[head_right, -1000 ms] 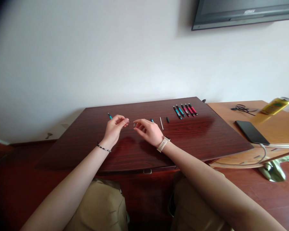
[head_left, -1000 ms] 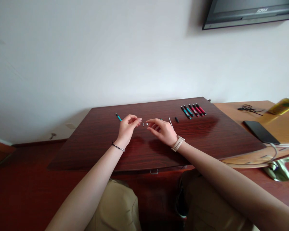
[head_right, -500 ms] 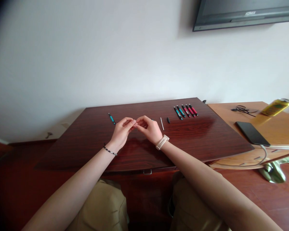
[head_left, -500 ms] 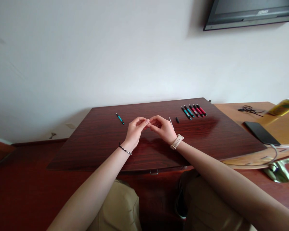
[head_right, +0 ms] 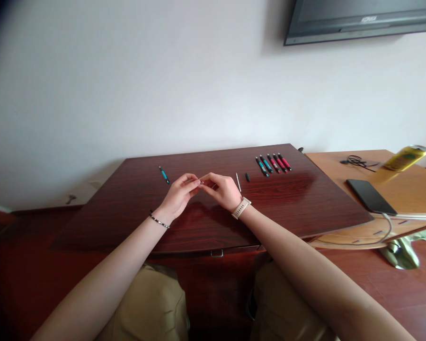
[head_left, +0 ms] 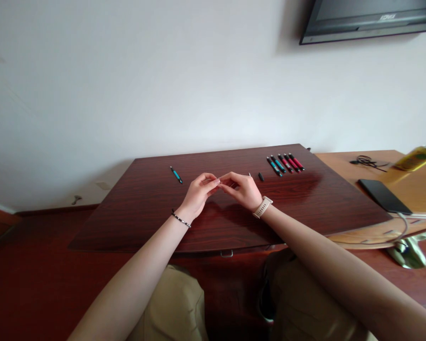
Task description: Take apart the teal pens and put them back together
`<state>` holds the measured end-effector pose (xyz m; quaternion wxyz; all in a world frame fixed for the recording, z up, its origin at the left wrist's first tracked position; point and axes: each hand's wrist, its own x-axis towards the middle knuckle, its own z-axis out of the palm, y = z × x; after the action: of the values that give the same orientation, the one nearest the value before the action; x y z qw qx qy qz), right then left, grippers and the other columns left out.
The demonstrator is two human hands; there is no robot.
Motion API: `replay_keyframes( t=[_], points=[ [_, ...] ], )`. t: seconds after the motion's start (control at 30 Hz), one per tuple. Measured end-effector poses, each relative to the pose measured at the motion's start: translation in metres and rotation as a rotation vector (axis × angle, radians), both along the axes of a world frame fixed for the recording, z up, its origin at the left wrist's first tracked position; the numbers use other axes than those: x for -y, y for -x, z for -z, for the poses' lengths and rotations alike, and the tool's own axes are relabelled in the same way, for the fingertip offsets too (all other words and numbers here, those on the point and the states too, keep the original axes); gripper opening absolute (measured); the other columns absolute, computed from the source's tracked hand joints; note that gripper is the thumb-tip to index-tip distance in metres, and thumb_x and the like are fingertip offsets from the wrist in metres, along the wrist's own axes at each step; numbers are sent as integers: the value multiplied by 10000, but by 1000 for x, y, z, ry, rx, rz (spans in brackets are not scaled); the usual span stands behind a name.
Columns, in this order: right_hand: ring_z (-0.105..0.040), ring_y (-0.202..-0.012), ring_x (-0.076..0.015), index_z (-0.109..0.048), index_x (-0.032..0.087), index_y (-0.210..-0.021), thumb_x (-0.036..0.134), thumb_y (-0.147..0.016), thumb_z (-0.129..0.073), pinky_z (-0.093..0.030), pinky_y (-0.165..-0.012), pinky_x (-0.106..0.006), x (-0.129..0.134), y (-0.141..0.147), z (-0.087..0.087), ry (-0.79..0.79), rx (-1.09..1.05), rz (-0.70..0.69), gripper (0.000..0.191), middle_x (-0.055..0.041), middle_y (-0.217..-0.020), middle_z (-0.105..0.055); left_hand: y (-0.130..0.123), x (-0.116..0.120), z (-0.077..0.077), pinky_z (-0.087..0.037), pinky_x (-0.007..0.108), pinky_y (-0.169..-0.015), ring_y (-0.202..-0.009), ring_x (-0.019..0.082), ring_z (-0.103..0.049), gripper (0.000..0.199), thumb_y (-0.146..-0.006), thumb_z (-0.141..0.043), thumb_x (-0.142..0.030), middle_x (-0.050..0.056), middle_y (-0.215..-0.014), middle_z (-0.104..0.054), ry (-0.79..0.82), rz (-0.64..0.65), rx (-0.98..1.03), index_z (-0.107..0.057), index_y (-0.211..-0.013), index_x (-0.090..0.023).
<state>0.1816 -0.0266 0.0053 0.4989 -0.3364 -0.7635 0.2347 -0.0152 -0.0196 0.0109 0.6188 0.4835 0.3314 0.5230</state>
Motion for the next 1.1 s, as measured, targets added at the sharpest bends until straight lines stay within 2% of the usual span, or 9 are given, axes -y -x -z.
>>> replay_keyframes(
  t=[0.1, 0.3, 0.53, 0.63, 0.73, 0.8, 0.93, 1.1],
  points=[
    [-745, -809, -181, -784, 231, -1081, 442, -1045, -663, -555, -742, -279, 0, -2, -1, -15, 49, 15, 246, -43, -945, -814, 6, -3, 3, -525, 291, -865, -924, 162, -685, 298, -762, -917, -328, 21, -942, -739, -11, 4, -76, -712, -930, -191],
    [-738, -764, -165, -787, 228, -1079, 367, -1056, -641, -533, -737, -260, -2, -9, 3, 6, 116, 57, 203, -20, -881, -812, 26, -16, 10, -545, 324, -828, -857, 185, -691, 272, -820, -858, -402, 55, -900, -758, -190, -78, -350, -749, -929, -178],
    [-753, -797, -188, -791, 235, -1070, 360, -1041, -648, -532, -744, -271, -3, -18, 8, 34, 196, 85, 191, -36, -915, -824, 63, -33, 21, -598, 393, -887, -889, 232, -755, 359, -779, -881, -457, 92, -927, -784, -196, -208, -438, -689, -901, -180],
    [-744, -780, -189, -788, 242, -1064, 367, -1041, -649, -524, -741, -281, -3, -20, 8, 34, 219, 86, 189, -29, -912, -823, 80, -36, 25, -598, 401, -882, -854, 233, -759, 329, -785, -864, -435, 77, -888, -780, -245, -232, -557, -692, -915, -187],
    [-724, -742, -180, -789, 248, -1064, 380, -1047, -642, -505, -724, -281, -4, -21, 8, 18, 243, 91, 198, -24, -903, -822, 91, -34, 27, -580, 412, -951, -942, 251, -765, 291, -798, -835, -420, 82, -971, -797, -312, -255, -689, -742, -967, -202],
    [-710, -724, -172, -789, 248, -1060, 382, -1051, -637, -491, -720, -279, -5, -21, 8, 4, 258, 91, 204, -23, -905, -820, 96, -32, 29, -569, 403, -960, -957, 254, -761, 242, -828, -803, -422, 77, -989, -803, -347, -248, -783, -761, -947, -216],
    [-694, -717, -163, -787, 242, -1044, 370, -1052, -633, -472, -713, -276, -6, -21, 9, -8, 271, 80, 200, -21, -913, -816, 102, -31, 33, -558, 374, -864, -856, 238, -732, 181, -854, -771, -413, 53, -913, -790, -400, -227, -952, -759, -893, -237],
    [-682, -703, -155, -787, 239, -1040, 357, -1047, -640, -466, -713, -273, -7, -21, 11, -9, 277, 76, 189, -16, -913, -814, 102, -34, 35, -553, 365, -863, -877, 226, -721, 191, -871, -732, -371, 50, -943, -775, -439, -214, -978, -746, -1005, -236]
  ],
)
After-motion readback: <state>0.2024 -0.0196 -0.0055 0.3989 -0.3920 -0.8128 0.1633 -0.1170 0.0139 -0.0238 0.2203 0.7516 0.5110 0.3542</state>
